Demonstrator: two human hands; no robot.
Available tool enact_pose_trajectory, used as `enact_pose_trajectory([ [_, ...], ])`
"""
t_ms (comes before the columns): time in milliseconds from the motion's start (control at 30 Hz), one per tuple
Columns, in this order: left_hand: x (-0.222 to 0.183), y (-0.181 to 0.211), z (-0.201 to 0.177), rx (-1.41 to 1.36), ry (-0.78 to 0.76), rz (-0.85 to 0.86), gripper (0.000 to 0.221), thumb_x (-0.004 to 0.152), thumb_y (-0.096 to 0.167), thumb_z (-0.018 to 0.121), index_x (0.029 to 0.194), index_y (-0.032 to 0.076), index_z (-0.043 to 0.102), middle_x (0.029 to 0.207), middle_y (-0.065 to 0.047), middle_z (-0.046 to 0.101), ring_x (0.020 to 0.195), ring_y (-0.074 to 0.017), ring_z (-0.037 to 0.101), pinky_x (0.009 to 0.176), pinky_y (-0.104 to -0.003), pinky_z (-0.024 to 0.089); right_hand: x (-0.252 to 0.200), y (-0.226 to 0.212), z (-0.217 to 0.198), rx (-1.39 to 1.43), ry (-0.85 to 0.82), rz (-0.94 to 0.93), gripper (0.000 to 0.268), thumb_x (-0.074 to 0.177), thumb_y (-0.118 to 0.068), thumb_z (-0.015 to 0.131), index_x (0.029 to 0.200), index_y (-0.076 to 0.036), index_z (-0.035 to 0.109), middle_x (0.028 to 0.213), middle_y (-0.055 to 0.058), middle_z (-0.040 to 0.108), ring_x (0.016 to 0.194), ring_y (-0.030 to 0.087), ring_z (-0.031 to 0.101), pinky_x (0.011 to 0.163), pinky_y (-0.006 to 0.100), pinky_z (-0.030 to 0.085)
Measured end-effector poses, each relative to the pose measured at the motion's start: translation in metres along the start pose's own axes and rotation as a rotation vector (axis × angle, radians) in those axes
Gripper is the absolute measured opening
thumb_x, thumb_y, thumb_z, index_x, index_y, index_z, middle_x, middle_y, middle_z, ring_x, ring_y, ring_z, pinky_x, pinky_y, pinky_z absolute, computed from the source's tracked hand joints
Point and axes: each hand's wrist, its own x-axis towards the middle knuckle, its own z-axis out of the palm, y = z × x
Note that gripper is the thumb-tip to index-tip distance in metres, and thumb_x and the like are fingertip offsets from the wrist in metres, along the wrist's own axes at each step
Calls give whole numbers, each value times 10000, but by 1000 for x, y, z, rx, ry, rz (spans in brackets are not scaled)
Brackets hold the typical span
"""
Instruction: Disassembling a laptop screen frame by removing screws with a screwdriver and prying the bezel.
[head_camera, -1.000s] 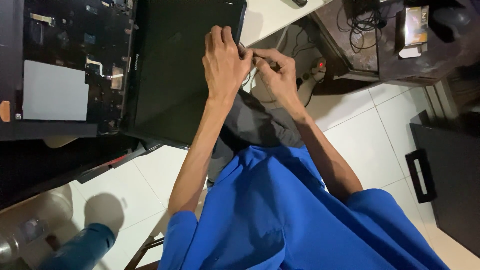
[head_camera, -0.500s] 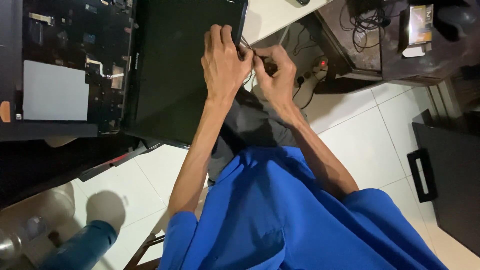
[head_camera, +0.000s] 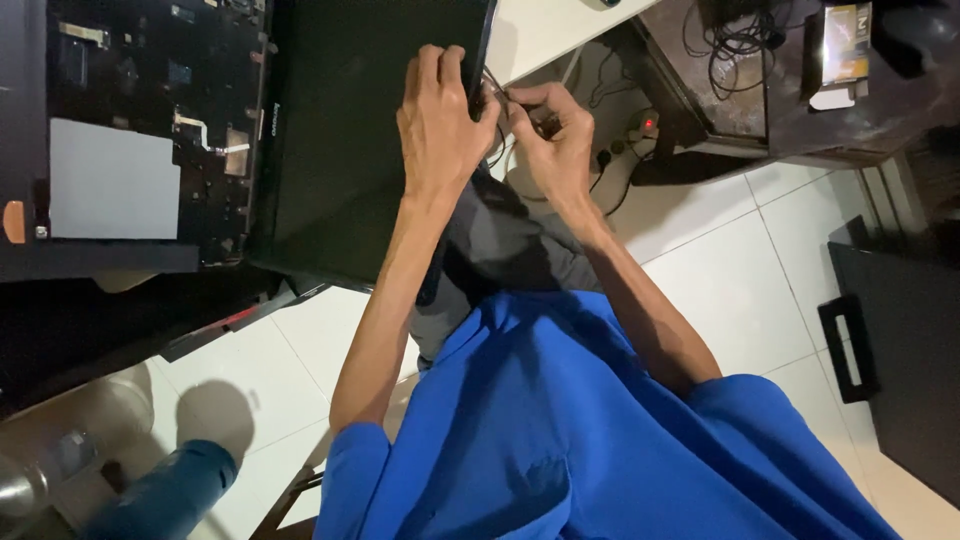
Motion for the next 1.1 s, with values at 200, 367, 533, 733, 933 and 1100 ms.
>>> enact_pose_trajectory([
  [200, 2, 2, -1, -26, 45, -10, 285, 969, 215, 707, 1131, 11, 593, 1057, -115, 510, 1002, -310, 615, 700, -399, 622, 21, -18, -15, -331, -139, -248, 181, 796, 68, 581, 913, -14, 692, 832, 94, 669, 801, 213, 565, 606, 321, 443],
  [367, 1, 3, 0, -24, 63, -9, 300, 954, 192, 747, 1120, 16, 570, 1065, -122, 487, 993, -307, 589, 722, -379, 620, 32, -27, -23, -334, -237, -296, 100, 931, 101, 660, 913, 8, 692, 803, 107, 664, 767, 214, 533, 612, 344, 432],
  [533, -1, 1, 4, -38, 75, 12, 301, 1001, 240, 688, 1155, 5, 580, 1092, -144, 476, 999, -307, 576, 746, -378, 610, 9, 8, -7, -291, -83, -326, 212, 927, -88, 534, 981, 27, 704, 795, 112, 647, 645, 156, 503, 464, 241, 395],
  [733, 6, -12, -12, -178, 60, 68, 257, 1020, 199, 682, 1131, -27, 632, 1047, -125, 519, 938, -299, 625, 768, -379, 590, 6, 2, -11, -74, -34, -143, 144, 1025, -122, 640, 1063, -34, 748, 936, 71, 669, 667, 108, 502, 568, 261, 359],
  [933, 16, -36, -16, -361, -63, 80, 180, 1008, 111, 685, 1147, 21, 758, 1017, -99, 668, 878, -269, 680, 706, -389, 544, 29, 7, -35, -182, -197, -262, 163, 1021, -148, 695, 1052, -21, 793, 926, 99, 692, 699, 139, 541, 585, 274, 393],
  [1100, 16, -43, -16, -415, -32, 126, 159, 1024, 120, 694, 1137, 47, 778, 1006, -58, 666, 872, -220, 669, 686, -346, 536, 37, -2, -40, -164, -278, -373, 124, 1029, -81, 733, 1061, 24, 789, 949, 159, 746, 885, 252, 656, 735, 357, 533],
])
